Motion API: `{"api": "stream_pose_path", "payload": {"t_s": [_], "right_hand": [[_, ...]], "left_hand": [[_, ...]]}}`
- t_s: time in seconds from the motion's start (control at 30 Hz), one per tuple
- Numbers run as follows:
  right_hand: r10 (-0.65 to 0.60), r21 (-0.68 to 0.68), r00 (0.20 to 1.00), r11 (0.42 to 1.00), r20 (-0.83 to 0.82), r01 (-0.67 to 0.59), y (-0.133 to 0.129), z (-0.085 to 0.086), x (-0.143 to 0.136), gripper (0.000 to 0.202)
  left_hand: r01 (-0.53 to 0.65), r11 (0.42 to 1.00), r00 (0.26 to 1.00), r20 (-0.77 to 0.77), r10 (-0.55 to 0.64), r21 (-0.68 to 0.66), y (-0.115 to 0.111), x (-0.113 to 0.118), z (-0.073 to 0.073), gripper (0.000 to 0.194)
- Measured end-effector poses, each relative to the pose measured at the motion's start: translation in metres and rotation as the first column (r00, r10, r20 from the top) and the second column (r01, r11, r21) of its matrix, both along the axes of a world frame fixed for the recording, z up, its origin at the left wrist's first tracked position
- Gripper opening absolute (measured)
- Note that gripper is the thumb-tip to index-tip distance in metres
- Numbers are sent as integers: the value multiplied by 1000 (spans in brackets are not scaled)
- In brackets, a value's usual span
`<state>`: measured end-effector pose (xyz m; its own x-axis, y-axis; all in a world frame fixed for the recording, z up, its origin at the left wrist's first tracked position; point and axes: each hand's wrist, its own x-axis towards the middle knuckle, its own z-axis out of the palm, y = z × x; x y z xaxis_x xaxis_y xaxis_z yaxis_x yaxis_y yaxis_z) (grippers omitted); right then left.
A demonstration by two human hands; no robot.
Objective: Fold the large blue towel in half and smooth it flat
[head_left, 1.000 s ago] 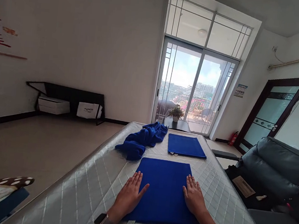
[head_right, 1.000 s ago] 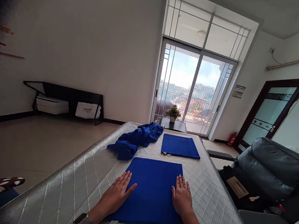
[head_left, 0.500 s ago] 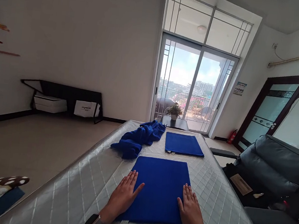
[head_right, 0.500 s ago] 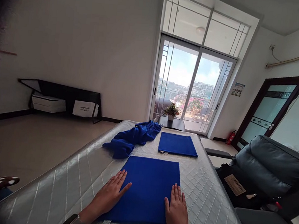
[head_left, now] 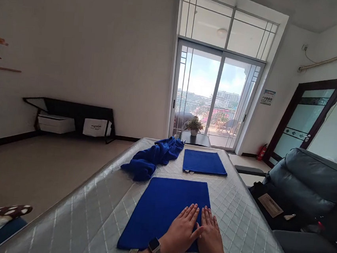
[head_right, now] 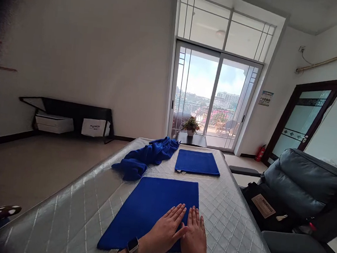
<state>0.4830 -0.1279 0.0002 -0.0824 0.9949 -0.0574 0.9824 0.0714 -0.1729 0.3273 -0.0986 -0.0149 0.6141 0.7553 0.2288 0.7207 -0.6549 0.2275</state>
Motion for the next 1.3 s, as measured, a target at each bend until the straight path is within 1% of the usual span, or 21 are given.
{"api": "stream_pose_path", "payload": {"t_s": [0.03, 0.1, 0.13, 0.2, 0.27, 0.33, 0.4, 0.47, 0.53, 0.6, 0.7, 0.83, 1.0, 1.13, 1.23, 1.3], "right_hand": [[4, -5, 1000, 1000, 10, -4, 0, 1, 0, 65], [3, -2, 1000, 1000, 13, -3, -1, 2, 0, 65], [-1, 5, 1000, 1000, 5, 1, -1, 2, 0, 65], [-12, 17, 1000, 1000, -18, 12, -1, 1, 0, 66], [-21, 28, 999, 999, -45, 22, 0, 0, 1, 68], [-22, 34, 998, 999, -62, 24, 0, -2, 2, 69], [-19, 31, 998, 999, -65, 21, 1, -2, 2, 69], [-19, 19, 998, 1000, -55, 20, 1, -2, 2, 69], [-21, 11, 999, 1000, -49, 22, 1, -3, 2, 70], [-23, 16, 998, 1000, -50, 24, 2, -4, 2, 71], [-27, 33, 998, 999, -54, 29, 2, -6, 3, 72], [-16, 49, 999, 999, -50, 19, 2, -8, 3, 72], [-4, 44, 1000, 999, -4, 4, 0, -1, 2, 71], [13, 40, 1000, 999, 13, -13, -11, 3, 2, 71], [18, 44, 1000, 999, -2, -18, -24, -2, 4, 73], [7, 33, 1000, 999, -13, -6, -32, -8, 5, 74]], "left_hand": [[2, 1000, 1000, 2, -2, -16, 0, 8, 2, 72], [-15, 1000, 1000, 0, 15, -27, 2, 12, 1, 72], [-29, 999, 1000, -2, 29, -21, 3, 8, -1, 71], [-63, 998, 998, -11, 63, 0, 6, -8, -9, 70], [-112, 993, 993, -25, 113, 24, 8, -36, -20, 70], [-184, 982, 982, -41, 186, 50, 8, -71, -30, 70], [-271, 960, 960, -47, 275, 76, 5, -108, -39, 69], [-350, 934, 934, -46, 353, 74, -3, -141, -46, 69], [-398, 916, 916, -33, 400, 58, -12, -165, -49, 70], [-427, 903, 904, -7, 428, 44, -21, -177, -50, 70], [-459, 888, 888, 15, 459, 17, -28, -179, -49, 71], [-469, 883, 883, 17, 468, 8, -27, -175, -48, 75], [-454, 890, 891, 16, 453, 36, -24, -176, -51, 78], [-454, 888, 891, 20, 454, 76, -22, -177, -58, 76], [-451, 883, 892, 31, 451, 131, -21, -178, -62, 74], [-450, 882, 892, 18, 452, 142, -20, -178, -63, 76]]}}
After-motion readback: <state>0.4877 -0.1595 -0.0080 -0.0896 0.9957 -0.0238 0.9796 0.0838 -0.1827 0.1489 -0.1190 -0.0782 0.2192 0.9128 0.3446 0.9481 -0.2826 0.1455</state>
